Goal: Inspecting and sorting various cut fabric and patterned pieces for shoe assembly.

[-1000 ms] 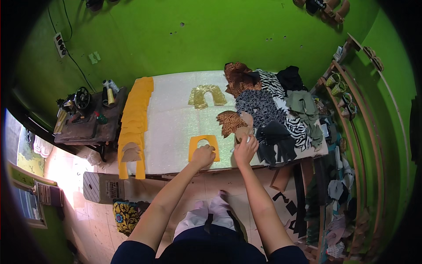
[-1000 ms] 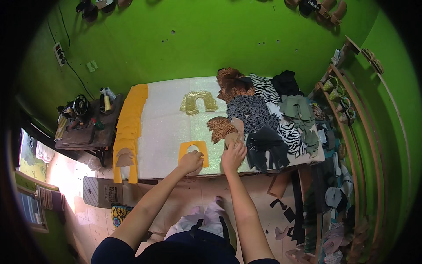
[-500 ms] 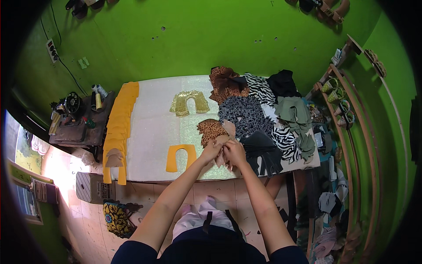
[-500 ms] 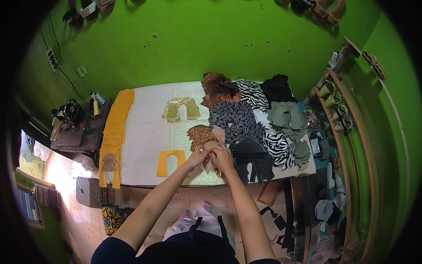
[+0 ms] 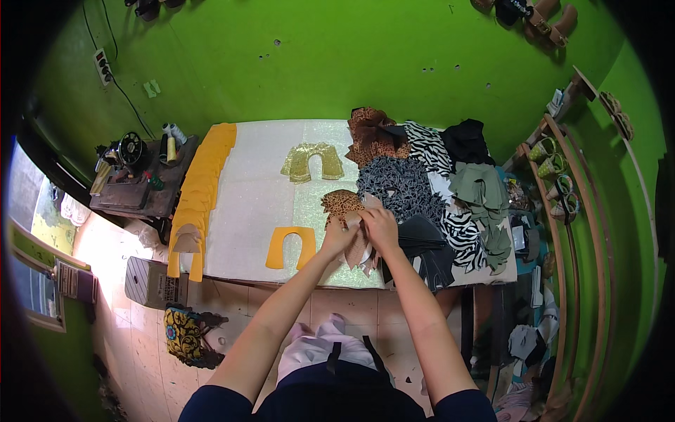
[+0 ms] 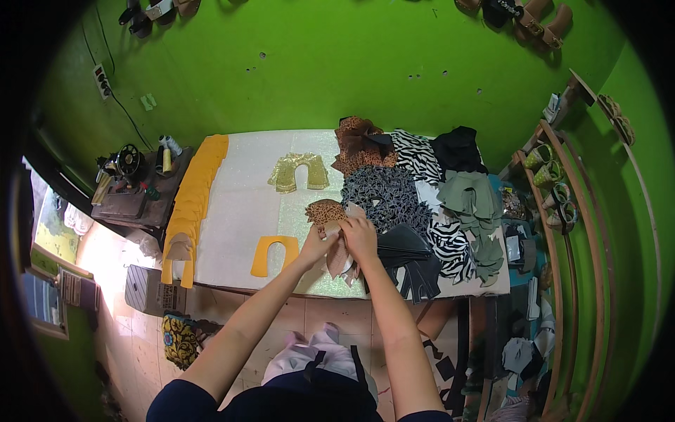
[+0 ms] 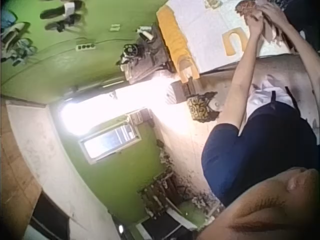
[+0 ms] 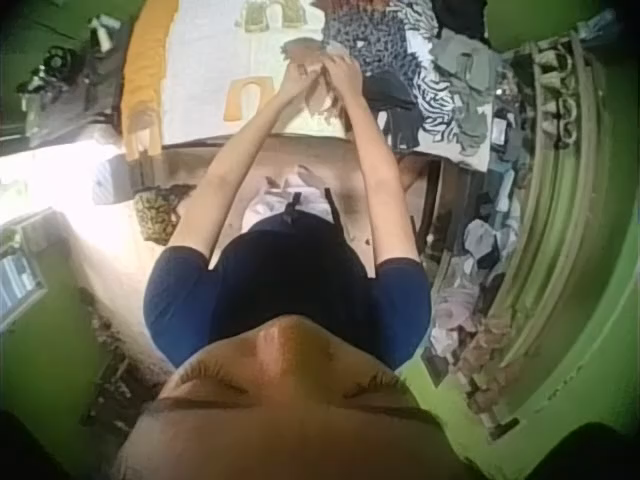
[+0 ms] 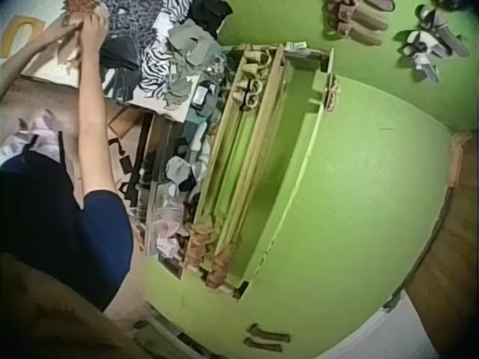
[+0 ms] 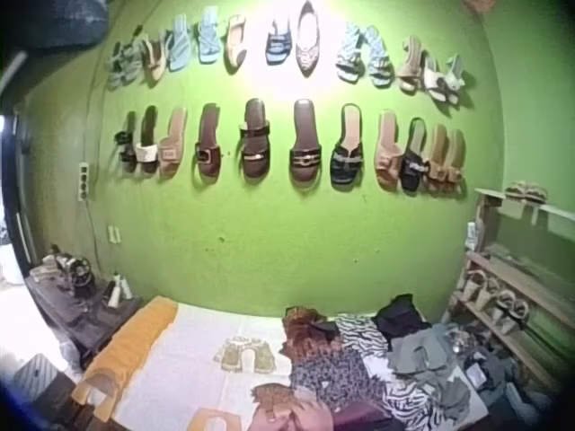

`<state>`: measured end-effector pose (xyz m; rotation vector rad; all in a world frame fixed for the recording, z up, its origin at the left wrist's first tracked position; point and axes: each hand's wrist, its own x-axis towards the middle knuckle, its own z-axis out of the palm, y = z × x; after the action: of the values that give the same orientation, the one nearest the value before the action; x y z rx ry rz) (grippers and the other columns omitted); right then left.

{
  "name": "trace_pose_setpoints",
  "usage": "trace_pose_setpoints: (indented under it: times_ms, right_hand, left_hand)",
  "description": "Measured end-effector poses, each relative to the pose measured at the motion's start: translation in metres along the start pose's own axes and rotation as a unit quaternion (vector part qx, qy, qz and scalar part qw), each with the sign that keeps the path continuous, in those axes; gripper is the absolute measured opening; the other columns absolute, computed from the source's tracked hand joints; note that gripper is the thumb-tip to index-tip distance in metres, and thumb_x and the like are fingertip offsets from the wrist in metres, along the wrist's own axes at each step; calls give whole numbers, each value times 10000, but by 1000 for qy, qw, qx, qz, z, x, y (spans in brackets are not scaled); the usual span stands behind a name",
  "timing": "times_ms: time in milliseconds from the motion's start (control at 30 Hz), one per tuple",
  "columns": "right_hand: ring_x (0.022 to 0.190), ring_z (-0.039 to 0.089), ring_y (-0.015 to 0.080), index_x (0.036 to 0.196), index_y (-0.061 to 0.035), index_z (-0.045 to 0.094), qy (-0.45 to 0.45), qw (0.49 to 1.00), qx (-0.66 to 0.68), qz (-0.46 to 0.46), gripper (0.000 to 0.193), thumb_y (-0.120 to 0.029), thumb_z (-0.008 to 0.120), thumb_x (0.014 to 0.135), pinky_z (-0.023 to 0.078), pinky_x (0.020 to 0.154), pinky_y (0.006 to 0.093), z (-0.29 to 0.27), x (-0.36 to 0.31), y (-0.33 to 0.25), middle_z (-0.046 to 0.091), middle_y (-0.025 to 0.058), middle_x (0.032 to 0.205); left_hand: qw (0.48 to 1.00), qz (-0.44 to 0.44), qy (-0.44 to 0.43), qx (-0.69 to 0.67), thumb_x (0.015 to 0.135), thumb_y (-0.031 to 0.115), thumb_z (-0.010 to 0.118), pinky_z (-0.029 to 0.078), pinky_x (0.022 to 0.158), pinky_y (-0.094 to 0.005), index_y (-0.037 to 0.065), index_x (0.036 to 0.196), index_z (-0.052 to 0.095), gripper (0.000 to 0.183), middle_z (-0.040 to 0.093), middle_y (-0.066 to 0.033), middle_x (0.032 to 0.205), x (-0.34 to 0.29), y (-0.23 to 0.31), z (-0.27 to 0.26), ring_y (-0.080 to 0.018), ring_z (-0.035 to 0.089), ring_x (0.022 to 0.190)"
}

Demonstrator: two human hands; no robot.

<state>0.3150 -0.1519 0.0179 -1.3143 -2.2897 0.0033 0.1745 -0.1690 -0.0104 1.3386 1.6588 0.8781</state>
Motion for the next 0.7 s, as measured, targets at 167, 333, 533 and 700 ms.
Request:
trace_pose_setpoints:
  times_ms: [167, 333, 533, 700]
  right_hand:
    - [991, 512, 231, 955, -88, 603, 101, 993, -17, -66, 252, -127, 524, 719, 425, 788, 340, -18, 14, 6, 579, 62, 955]
    - [1020, 505, 253, 1023, -67, 580, 25, 992, 116, -40, 302, -150, 568, 734, 418, 834, 350, -27, 13, 0, 574, 86, 997]
    - [963, 526, 297, 1064, -33, 542, 14, 992, 118, 46, 333, -160, 563, 758, 421, 824, 362, -7, -6, -1, 564, 102, 1024]
    - [825, 573, 277, 904, -52, 593, 6, 983, 126, 130, 214, -179, 590, 732, 450, 728, 365, 9, -5, 2, 601, 100, 877]
  left_hand:
    - [860, -112, -122, -482, 859, 168, 525, 461, 722, -223, -1, 1123, 455, 321, 555, -70, 968, 8, 29, -18, -115, 555, 801]
    - [909, -111, -124, -383, 824, 75, 539, 460, 684, -195, 3, 1111, 460, 307, 571, -61, 944, 7, 34, -34, -103, 563, 785]
    - [901, -129, -141, -390, 812, 54, 543, 463, 665, -208, -2, 1107, 459, 312, 578, -58, 910, -6, 47, -44, -107, 566, 784]
    - [913, -116, -149, -362, 786, 42, 556, 470, 639, -203, -22, 1102, 469, 335, 579, -77, 906, -7, 45, -56, -118, 573, 759]
